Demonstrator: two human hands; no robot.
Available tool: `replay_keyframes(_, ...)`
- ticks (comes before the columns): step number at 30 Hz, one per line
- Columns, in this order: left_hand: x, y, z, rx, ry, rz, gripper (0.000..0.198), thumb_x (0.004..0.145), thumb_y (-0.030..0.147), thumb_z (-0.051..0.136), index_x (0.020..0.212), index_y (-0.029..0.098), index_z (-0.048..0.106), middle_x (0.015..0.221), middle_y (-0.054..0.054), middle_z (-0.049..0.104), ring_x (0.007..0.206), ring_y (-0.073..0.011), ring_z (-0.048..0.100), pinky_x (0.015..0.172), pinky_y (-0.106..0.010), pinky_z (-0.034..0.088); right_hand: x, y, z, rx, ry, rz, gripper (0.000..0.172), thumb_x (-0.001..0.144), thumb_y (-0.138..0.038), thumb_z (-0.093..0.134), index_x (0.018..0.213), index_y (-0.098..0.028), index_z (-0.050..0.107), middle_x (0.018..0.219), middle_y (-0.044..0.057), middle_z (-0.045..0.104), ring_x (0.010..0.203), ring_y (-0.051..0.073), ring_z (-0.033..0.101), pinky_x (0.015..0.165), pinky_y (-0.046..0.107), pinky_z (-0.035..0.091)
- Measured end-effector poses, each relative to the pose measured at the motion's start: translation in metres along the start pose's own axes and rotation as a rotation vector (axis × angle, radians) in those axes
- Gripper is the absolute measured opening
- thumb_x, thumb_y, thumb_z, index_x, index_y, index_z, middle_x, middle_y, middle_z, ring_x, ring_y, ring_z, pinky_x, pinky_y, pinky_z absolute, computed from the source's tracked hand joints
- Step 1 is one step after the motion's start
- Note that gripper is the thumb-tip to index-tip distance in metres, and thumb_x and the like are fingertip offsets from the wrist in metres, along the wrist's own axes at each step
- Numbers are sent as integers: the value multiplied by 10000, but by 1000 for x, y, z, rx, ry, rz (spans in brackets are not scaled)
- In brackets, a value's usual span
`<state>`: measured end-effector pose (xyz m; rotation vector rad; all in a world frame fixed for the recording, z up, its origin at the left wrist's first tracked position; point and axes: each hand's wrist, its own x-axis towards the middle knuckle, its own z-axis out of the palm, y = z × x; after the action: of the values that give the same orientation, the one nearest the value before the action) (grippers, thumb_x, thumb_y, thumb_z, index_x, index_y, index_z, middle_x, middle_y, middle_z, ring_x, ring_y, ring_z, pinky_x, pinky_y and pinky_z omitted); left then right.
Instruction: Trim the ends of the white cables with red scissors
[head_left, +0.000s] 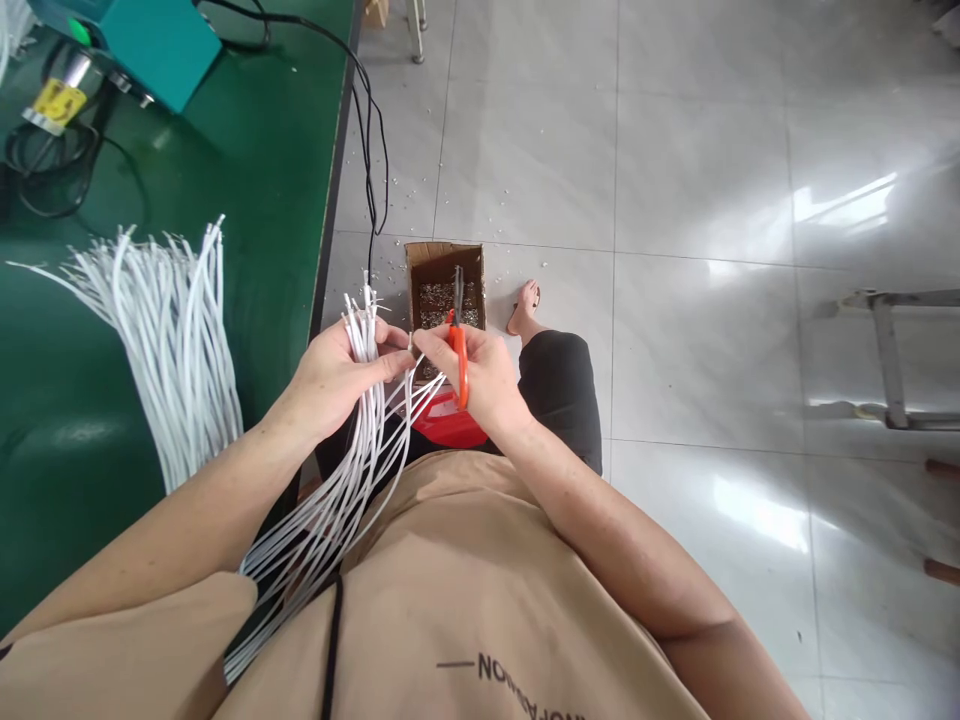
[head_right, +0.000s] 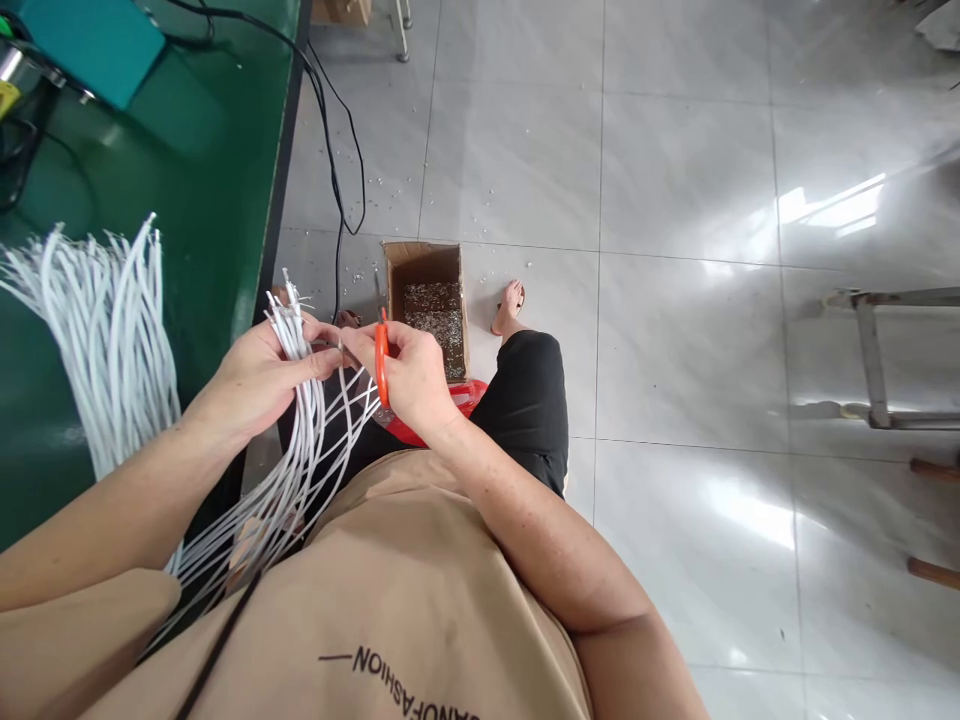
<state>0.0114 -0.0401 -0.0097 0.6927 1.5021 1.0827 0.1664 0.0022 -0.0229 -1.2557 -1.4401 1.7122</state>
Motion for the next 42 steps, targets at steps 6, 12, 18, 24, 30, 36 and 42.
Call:
replay_keyframes(6, -2, 2, 1, -16, -10, -26, 316, 634, 221, 808, 788, 180, 536, 826, 5, 659, 769, -137, 624, 724, -278, 470, 5, 7, -18, -667, 12, -217, 221, 800, -286, 582, 620, -158, 564, 712, 8, 569, 647, 107, 472, 604, 248, 327)
replay_keyframes(12, 0, -2, 0, 24, 24, 3, 345, 618, 243, 815, 796, 189, 524, 744, 27, 613, 716, -152, 626, 733, -315, 485, 5, 5, -17, -897, -102, -223, 202, 816, -292, 557, 671, -156, 592, 727, 21, 583, 661, 123, 497, 625, 267, 319)
replay_keyframes(18, 2, -6, -2, 142, 82, 75, 329, 597, 243, 814, 753, 192, 529, 772, 14, 635, 727, -141, 599, 731, -296, 475, 2, -1, -15, -1035, -129, -231, 249, 849, -346, 536, 723, -155, 635, 761, 43, 618, 711, 154, 552, 655, 281, 349)
replay_keyframes(24, 1, -5, -2, 291, 110, 136, 292, 619, 279, 794, 762, 196, 553, 793, 2, 666, 748, -163, 626, 737, -308, 480, -1, -2, -16, -1097, -119, -233, 258, 866, -336, 527, 734, -154, 654, 766, 45, 633, 732, 159, 569, 655, 276, 356)
replay_keyframes(30, -4, 2, 1, 452, 174, 137, 246, 636, 276, 762, 778, 209, 572, 825, -3, 711, 794, -197, 670, 778, -333, 500, -2, -3, -16, -1121, -123, -184, 281, 879, -372, 529, 754, -161, 666, 786, 40, 644, 733, 156, 579, 632, 271, 357)
replay_keyframes(36, -6, 6, 4, 483, 196, 172, 184, 662, 249, 727, 784, 207, 596, 796, 11, 721, 768, -190, 681, 772, -319, 512, -5, -5, -16, -1137, -113, -186, 262, 872, -353, 540, 772, -150, 673, 802, 66, 653, 768, 176, 585, 655, 282, 370)
replay_keyframes(42, -5, 4, 1, 602, 217, 172, 187, 657, 319, 757, 751, 204, 643, 791, 9, 709, 770, -182, 628, 748, -308, 457, 0, -6, -18, -530, -41, -69, 207, 822, -326, 586, 756, -150, 672, 768, 24, 652, 699, 122, 560, 645, 243, 404)
